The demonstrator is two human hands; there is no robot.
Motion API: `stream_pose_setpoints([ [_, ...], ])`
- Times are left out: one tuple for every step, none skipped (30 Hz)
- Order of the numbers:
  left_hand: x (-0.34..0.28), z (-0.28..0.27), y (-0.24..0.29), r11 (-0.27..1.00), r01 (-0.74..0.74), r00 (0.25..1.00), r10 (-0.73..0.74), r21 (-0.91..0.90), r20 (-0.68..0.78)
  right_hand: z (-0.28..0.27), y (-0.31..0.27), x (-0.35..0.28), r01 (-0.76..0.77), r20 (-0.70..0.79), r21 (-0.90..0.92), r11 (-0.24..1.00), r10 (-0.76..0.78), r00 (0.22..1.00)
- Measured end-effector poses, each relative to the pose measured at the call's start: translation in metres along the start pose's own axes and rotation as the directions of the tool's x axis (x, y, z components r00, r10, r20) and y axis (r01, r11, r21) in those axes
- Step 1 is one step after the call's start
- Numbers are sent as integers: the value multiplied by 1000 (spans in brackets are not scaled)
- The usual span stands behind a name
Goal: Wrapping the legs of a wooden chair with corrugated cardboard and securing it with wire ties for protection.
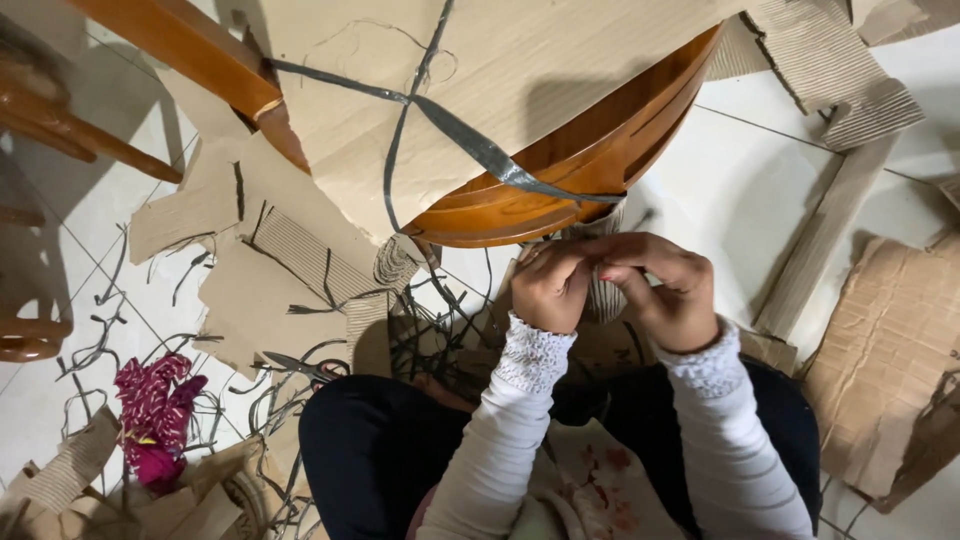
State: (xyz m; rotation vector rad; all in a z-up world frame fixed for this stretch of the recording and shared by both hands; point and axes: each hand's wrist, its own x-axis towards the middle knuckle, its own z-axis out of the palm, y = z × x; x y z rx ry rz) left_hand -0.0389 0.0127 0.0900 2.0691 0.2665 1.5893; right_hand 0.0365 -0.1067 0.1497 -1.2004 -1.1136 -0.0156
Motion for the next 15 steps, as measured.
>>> stream_pose_setpoints([
  [2,1,2,1000,2,1000,-2,-2,3,0,1,2,-3,-2,-2,1000,3,1000],
  [5,2,5,1000,-1,1000,1,17,-2,0,2,4,41,-23,-63,997,-42,999],
  [7,2,7,999,-4,1000,5,36,-6,0,2,6,83,-41,-125,989,-89,995],
  [7,2,11,999,-3,1000,3,35,-7,-3,10,2,82,-40,-125,989,-88,995],
  [8,1,15,999,34,999,-34,-2,-19,-5,18,-2,94,-41,-198,976,-104,994],
  [9,0,18,997,69,997,-70,-39,-30,-8,25,-6,105,-41,-269,957,-120,992],
  [11,-1,21,997,69,997,-70,-40,-31,-8,24,-7,106,-40,-270,957,-121,992],
  [13,-2,24,990,120,992,-122,-75,-28,-7,23,-7,70,-59,-265,962,-88,994],
  [15,-4,27,979,170,985,-174,-111,-23,-6,22,-8,34,-77,-260,965,-56,995],
  [11,-3,26,979,170,985,-173,-111,-23,-4,22,-9,35,-77,-261,965,-57,995],
  [7,-3,25,965,223,972,-231,-139,-46,-2,22,-9,-12,-110,-244,970,-16,994],
  [3,-2,24,947,274,955,-288,-169,-66,0,21,-11,-58,-144,-226,972,26,989],
  [3,-2,27,947,273,956,-288,-169,-65,2,24,-15,-58,-145,-227,972,26,989],
  [3,-2,29,938,301,947,-315,-172,-61,4,28,-20,-159,-179,-124,979,136,974],
  [3,-1,31,928,328,938,-342,-176,-56,6,31,-24,-255,-200,-18,967,247,948],
])
